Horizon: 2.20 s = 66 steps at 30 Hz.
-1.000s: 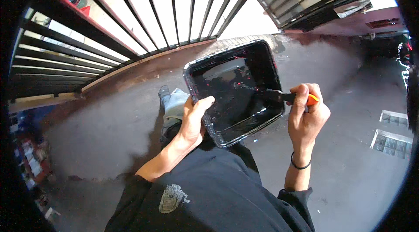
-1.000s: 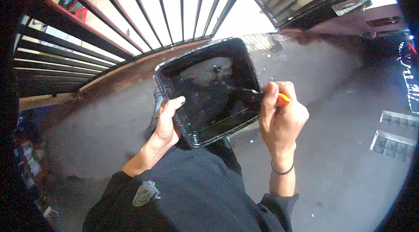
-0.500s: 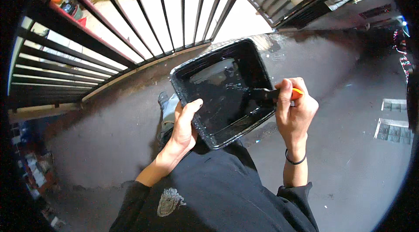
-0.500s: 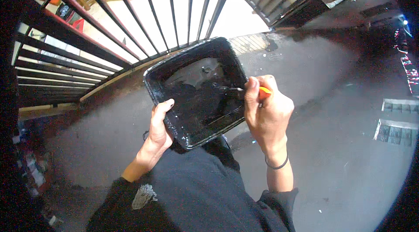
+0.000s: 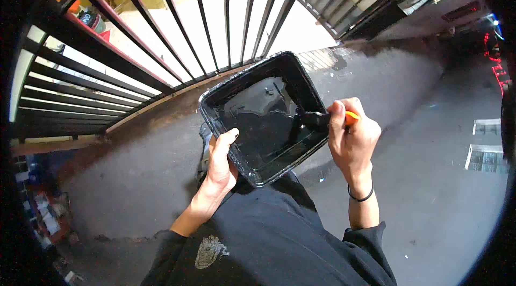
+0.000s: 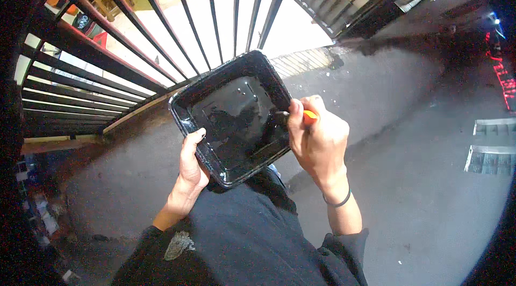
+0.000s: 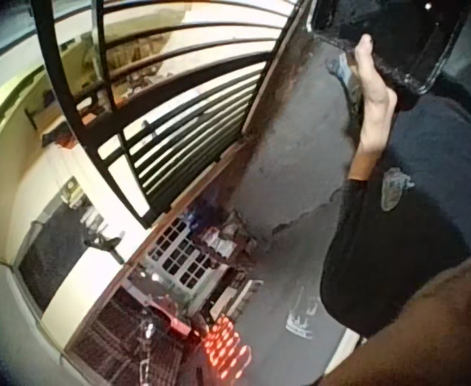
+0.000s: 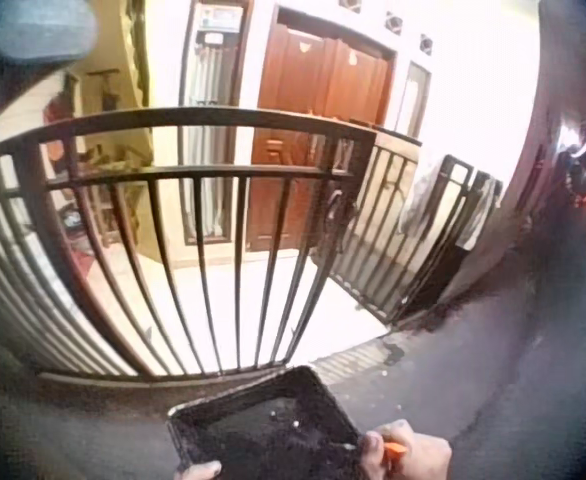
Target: The person paints a metal fence gate using a brush and black paint from a container, covering the vertical bars and horizontal frames.
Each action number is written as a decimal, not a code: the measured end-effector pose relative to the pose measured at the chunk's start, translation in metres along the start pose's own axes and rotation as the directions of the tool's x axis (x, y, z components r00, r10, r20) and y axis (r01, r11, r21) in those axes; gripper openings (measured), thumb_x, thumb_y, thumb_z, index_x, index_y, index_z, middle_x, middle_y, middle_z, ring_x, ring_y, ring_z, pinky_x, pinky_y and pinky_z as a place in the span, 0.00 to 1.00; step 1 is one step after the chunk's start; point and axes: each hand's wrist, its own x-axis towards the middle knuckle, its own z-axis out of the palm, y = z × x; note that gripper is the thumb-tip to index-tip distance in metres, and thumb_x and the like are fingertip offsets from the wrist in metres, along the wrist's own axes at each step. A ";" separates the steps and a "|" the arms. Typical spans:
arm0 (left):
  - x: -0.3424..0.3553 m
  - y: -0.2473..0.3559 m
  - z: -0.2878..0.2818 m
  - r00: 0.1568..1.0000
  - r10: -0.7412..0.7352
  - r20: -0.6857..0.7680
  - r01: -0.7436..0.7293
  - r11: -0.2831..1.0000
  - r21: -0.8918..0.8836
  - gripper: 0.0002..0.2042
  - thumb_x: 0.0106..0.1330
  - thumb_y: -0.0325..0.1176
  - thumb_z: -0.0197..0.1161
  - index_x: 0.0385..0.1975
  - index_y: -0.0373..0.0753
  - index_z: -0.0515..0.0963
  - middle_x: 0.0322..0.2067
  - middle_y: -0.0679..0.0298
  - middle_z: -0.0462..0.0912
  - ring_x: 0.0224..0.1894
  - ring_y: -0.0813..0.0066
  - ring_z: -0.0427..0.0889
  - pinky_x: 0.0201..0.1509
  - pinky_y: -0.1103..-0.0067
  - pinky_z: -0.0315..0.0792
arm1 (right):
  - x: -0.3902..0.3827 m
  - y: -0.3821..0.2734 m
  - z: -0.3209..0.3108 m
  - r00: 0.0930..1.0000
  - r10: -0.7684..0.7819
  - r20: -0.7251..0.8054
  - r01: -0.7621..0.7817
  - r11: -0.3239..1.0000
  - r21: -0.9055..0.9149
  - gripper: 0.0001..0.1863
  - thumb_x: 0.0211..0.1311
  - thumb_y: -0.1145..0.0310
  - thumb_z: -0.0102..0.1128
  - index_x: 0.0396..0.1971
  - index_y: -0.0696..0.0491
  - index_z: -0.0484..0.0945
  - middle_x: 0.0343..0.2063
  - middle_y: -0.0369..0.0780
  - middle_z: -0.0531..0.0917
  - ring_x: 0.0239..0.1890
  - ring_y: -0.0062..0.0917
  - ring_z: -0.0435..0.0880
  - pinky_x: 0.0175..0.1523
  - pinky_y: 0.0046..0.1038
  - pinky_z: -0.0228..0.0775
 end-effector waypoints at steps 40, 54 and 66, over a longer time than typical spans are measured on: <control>0.006 0.046 -0.025 0.991 0.127 -0.045 -0.123 0.990 0.075 0.19 0.71 0.38 0.59 0.58 0.37 0.77 0.52 0.60 0.85 0.55 0.64 0.84 0.63 0.67 0.76 | -0.145 0.001 0.100 0.885 0.452 -0.111 -0.160 0.518 0.840 0.15 0.78 0.67 0.60 0.47 0.65 0.83 0.41 0.48 0.85 0.20 0.26 0.85 0.24 0.22 0.73; 0.063 0.028 -0.061 0.954 0.244 -0.173 -0.229 0.968 0.102 0.13 0.71 0.37 0.56 0.50 0.41 0.78 0.42 0.64 0.85 0.45 0.69 0.85 0.53 0.69 0.79 | -0.114 0.031 0.156 0.641 0.659 0.393 -0.370 -0.183 0.911 0.22 0.80 0.56 0.56 0.50 0.64 0.81 0.33 0.49 0.88 0.18 0.21 0.80 0.25 0.22 0.72; 0.056 0.029 -0.059 0.905 0.321 -0.278 -0.267 0.939 0.217 0.19 0.66 0.46 0.56 0.49 0.39 0.77 0.38 0.61 0.84 0.39 0.65 0.85 0.45 0.69 0.80 | -0.115 0.027 0.191 0.660 0.580 0.477 -0.405 -0.260 0.876 0.22 0.81 0.56 0.55 0.50 0.64 0.81 0.34 0.52 0.88 0.20 0.23 0.83 0.27 0.21 0.74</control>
